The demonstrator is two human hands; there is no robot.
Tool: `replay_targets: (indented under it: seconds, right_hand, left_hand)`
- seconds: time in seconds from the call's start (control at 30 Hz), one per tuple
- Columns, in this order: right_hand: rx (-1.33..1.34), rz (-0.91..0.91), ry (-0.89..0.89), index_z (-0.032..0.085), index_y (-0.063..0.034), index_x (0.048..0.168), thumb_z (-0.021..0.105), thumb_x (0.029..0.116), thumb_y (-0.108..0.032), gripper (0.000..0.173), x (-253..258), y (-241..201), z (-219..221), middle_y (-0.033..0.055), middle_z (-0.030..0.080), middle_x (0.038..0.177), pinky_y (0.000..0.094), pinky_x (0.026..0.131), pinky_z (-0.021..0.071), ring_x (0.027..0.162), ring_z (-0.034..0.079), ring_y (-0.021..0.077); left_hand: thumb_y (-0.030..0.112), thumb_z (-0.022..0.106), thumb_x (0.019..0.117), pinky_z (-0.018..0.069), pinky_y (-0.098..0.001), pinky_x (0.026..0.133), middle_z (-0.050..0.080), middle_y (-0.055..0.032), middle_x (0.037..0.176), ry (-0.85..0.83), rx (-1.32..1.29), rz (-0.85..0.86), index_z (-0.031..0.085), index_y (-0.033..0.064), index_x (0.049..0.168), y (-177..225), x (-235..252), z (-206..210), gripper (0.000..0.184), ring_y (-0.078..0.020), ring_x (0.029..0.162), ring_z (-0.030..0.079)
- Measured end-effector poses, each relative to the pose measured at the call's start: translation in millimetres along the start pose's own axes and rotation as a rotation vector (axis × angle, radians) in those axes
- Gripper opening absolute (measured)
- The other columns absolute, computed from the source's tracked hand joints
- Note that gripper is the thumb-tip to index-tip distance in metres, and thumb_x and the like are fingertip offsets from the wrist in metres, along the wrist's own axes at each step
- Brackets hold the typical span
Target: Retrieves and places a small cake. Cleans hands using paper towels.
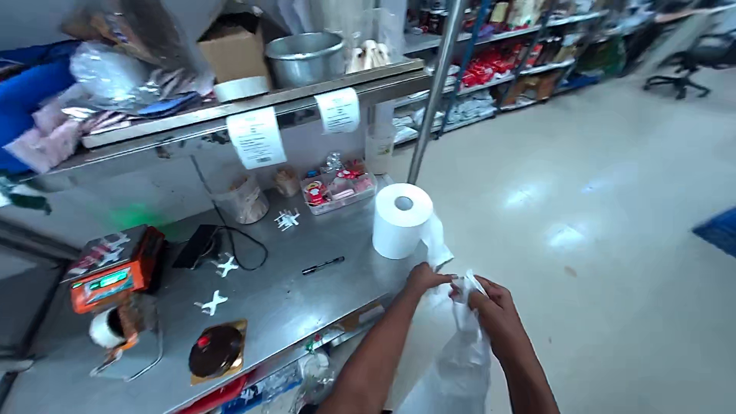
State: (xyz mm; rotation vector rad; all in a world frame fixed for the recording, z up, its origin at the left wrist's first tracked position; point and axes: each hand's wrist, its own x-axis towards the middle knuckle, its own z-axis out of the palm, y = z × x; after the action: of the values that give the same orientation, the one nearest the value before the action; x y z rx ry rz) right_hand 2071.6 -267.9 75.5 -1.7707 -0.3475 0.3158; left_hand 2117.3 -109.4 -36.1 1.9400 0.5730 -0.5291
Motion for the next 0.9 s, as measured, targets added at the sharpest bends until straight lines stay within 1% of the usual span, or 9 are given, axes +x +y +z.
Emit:
replay_targets:
  seconds: [0.1,0.2,0.3,0.37,0.47,0.57,0.63,0.77,0.9]
  right_hand:
    - [0.128,-0.02,0.005,0.065,0.0052,0.119,0.05,0.0854,-0.002,0.038,12,-3,-13,0.0076,0.072,0.107,0.0292,0.08,0.0569,0.093,0.068,0.0091]
    - [0.263,0.012,0.03,0.06,0.0028,0.13,0.048,0.0853,-0.003,0.047,26,-1,-1,0.0103,0.069,0.121,0.0318,0.088,0.0553,0.107,0.065,0.0116]
    - [0.304,0.047,0.043,0.034,0.001,0.155,0.03,0.1077,-0.014,0.05,17,4,61,0.0155,0.048,0.151,0.0307,0.112,0.0408,0.134,0.049,0.0122]
    - [0.054,-0.058,0.029,0.016,0.004,0.161,0.028,0.1098,-0.015,0.056,15,25,105,0.0212,0.021,0.168,0.0437,0.127,0.0152,0.156,0.021,0.0251]
    - [-0.513,-0.351,0.018,0.014,0.0075,0.161,0.044,0.1034,-0.037,0.079,7,51,143,0.039,0.004,0.164,0.0783,0.115,0.0037,0.152,0.002,0.058]
    - [-0.597,-0.448,0.055,0.022,-0.0119,0.165,0.024,0.1074,-0.052,0.07,-7,37,166,0.0339,0.008,0.166,0.0803,0.114,0.0023,0.152,0.003,0.0576]
    - [-0.482,-0.526,0.033,0.027,-0.0155,0.164,0.015,0.1078,-0.056,0.07,-15,31,171,0.0297,0.008,0.168,0.0754,0.118,0.0001,0.154,0.002,0.0535]
    - [-0.45,-0.776,-0.049,0.05,-0.0161,0.154,0.036,0.1082,-0.032,0.05,-34,23,151,0.0323,0.022,0.164,0.0703,0.117,0.0252,0.15,0.019,0.0575]
    - [-0.924,-0.47,-0.381,0.038,-0.0247,0.16,0.07,0.0829,0.001,0.088,-62,6,138,0.0397,0.023,0.159,0.0706,0.094,0.0472,0.134,0.043,0.063]
  left_hand:
    - [0.06,0.069,0.0881,0.0424,-0.0615,0.109,0.053,-0.033,0.141,0.14,-0.021,0.107,0.033,-0.0106,0.151,-16,-43,-3,0.101,-0.0447,0.131,0.054]
    - [0.044,0.057,0.1002,0.0359,-0.0496,0.12,0.045,-0.0247,0.154,0.485,-0.19,0.491,0.037,-0.0047,0.154,-37,-107,10,0.075,-0.0339,0.144,0.044]
    - [0.05,0.042,0.1046,0.0258,-0.0404,0.125,0.034,-0.0321,0.158,0.415,-0.427,0.815,0.031,-0.0174,0.15,-32,-159,41,0.082,-0.0303,0.15,0.034]
    - [0.058,0.036,0.1035,0.021,-0.0358,0.126,0.02,-0.0294,0.164,0.399,-0.718,0.689,0.014,-0.0148,0.156,-27,-170,43,0.093,-0.0238,0.154,0.025]
    - [0.036,0.024,0.1098,0.0368,-0.0335,0.117,0.045,-0.0233,0.15,0.499,-1.099,0.463,0.033,-0.011,0.15,-48,-171,17,0.062,-0.0174,0.138,0.046]
    - [0.029,0.016,0.1108,0.0471,-0.033,0.107,0.058,-0.0153,0.134,0.526,-1.299,0.446,0.044,-0.005,0.142,-70,-180,0,0.054,-0.0143,0.123,0.057]
    - [0.039,0.012,0.1108,0.0447,-0.035,0.111,0.055,-0.0136,0.144,0.484,-1.398,0.518,0.041,-0.0007,0.149,-81,-186,-8,0.062,-0.0159,0.132,0.053]
    - [0.051,0.015,0.1089,0.0561,-0.0372,0.096,0.067,-0.0099,0.127,0.421,-1.75,0.564,0.049,0.0113,0.145,-95,-210,-38,0.064,-0.0189,0.115,0.066]
    - [0.048,0.008,0.108,0.0483,-0.0344,0.105,0.053,-0.0031,0.149,0.333,-1.497,0.607,0.041,0.0197,0.156,-90,-223,-37,0.065,-0.0136,0.13,0.055]
